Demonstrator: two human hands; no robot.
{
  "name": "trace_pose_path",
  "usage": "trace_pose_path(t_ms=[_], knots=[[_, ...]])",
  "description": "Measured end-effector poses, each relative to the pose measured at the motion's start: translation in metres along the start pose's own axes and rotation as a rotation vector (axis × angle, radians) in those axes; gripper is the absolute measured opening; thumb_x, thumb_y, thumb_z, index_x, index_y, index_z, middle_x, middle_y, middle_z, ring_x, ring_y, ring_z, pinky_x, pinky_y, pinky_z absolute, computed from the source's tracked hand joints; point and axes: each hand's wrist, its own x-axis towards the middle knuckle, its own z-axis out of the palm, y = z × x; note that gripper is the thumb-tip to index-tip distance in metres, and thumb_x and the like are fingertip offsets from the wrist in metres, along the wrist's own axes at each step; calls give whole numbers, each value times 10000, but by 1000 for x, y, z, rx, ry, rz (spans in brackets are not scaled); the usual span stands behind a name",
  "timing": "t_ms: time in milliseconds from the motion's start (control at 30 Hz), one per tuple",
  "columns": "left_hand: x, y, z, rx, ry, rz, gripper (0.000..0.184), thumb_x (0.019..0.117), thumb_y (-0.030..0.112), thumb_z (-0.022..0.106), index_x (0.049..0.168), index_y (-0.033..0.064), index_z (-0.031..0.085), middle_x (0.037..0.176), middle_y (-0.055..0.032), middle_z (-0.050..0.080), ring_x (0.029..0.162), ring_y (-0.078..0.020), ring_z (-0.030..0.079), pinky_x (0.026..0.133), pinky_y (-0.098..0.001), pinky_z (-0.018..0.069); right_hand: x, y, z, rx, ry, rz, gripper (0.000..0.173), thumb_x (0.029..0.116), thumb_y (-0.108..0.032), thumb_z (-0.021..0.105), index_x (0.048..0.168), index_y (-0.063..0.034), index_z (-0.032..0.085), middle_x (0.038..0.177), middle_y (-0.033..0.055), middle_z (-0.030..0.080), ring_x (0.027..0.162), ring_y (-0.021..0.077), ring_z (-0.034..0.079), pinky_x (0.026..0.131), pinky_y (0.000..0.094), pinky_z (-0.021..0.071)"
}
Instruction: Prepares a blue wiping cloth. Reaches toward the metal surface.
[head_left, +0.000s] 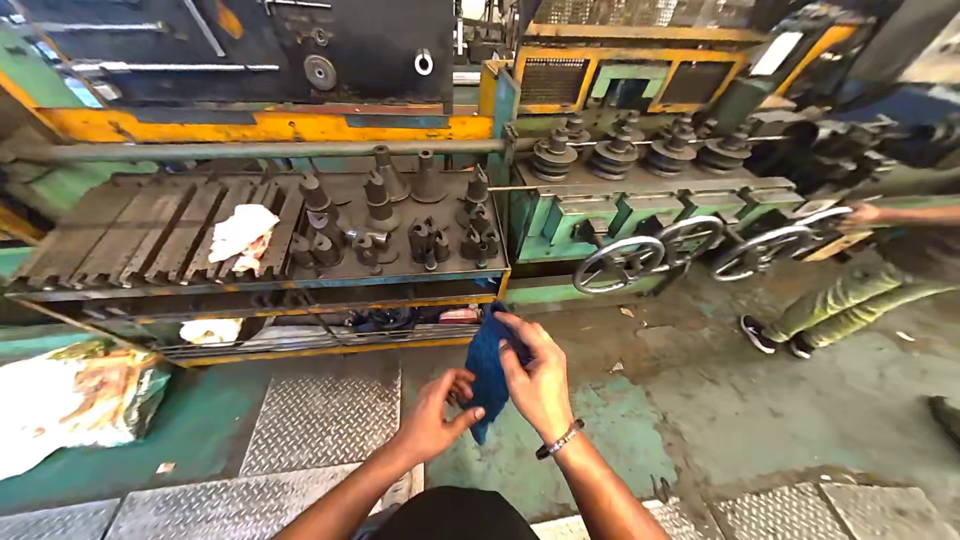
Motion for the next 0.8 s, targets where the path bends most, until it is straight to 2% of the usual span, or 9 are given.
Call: trace_pose_path(t_ms=[133, 233, 267, 333, 400, 467, 567, 667, 800], knots=[[4, -13, 13, 57, -57, -20, 775, 868, 504, 790, 1416, 53, 481, 1290, -58, 633, 1139, -124, 649, 938, -328, 590, 6, -11, -3, -168, -171, -39, 318, 950, -238, 565, 1121, -404, 775, 889, -83, 615, 725, 54, 591, 608, 326, 540], [6, -16, 16, 89, -23, -50, 805, 864, 556, 771, 1420, 52, 482, 1319, -72, 623, 1164, -137, 642, 966, -348, 582, 16, -17, -6, 119, -299, 192, 301, 978, -190, 516, 1058, -286, 790, 1000, -31, 651, 865, 117, 635, 722, 368, 565], [6, -15, 15, 100, -2, -63, 820, 861, 570, 767, 1426, 47, 483, 1319, -80, 628, 1171, -142, 641, 978, -356, 577, 19, -20, -8, 312, -325, 291, 279, 993, -155, 522, 1083, -210, 780, 1101, 27, 674, 940, 171, 687, 791, 397, 627], [5, -18, 13, 116, 47, -82, 879, 847, 583, 770, 1448, 21, 461, 1343, -110, 621, 1212, -168, 629, 1019, -375, 558, 21, -27, -11, 654, -365, 426, 313, 972, -84, 568, 1255, -109, 701, 1284, 119, 652, 1094, 266, 684, 936, 449, 606], [3, -26, 11, 98, 109, -98, 978, 811, 594, 799, 1493, 10, 410, 1404, -127, 587, 1280, -184, 596, 1073, -388, 533, 19, -30, -14, 738, -419, 404, 555, 875, -34, 626, 1422, -118, 586, 1356, 141, 611, 1156, 265, 651, 985, 437, 569], [2, -34, 7, 78, 198, -100, 1012, 783, 599, 823, 1498, 20, 401, 1411, -122, 583, 1295, -177, 585, 1089, -395, 524, 17, -34, -14, 554, -444, 258, 597, 883, -15, 620, 1461, -149, 558, 1358, 111, 599, 1135, 225, 670, 983, 402, 598], [1, -40, 1, 82, 268, -116, 931, 794, 578, 820, 1462, 45, 451, 1369, -103, 613, 1279, -169, 594, 1092, -404, 518, 14, -37, -5, -5, -291, -77, 431, 922, -67, 625, 1319, -220, 692, 1119, -24, 702, 914, 69, 688, 821, 304, 617], [-1, -48, 2, 162, 305, -151, 973, 785, 625, 801, 1481, 39, 454, 1374, -116, 623, 1295, -189, 591, 1114, -424, 499, 11, -48, 1, -301, -130, -284, 325, 915, -114, 620, 1155, -266, 780, 986, -66, 722, 824, 57, 686, 710, 305, 610], [-1, -53, 8, 199, 411, -182, 1114, 680, 662, 855, 1471, -10, 449, 1388, -171, 607, 1303, -261, 587, 1109, -467, 495, 11, -70, 2, -428, -82, -367, 275, 930, -219, 594, 1096, -304, 797, 914, -67, 731, 741, 90, 690, 586, 337, 572]])
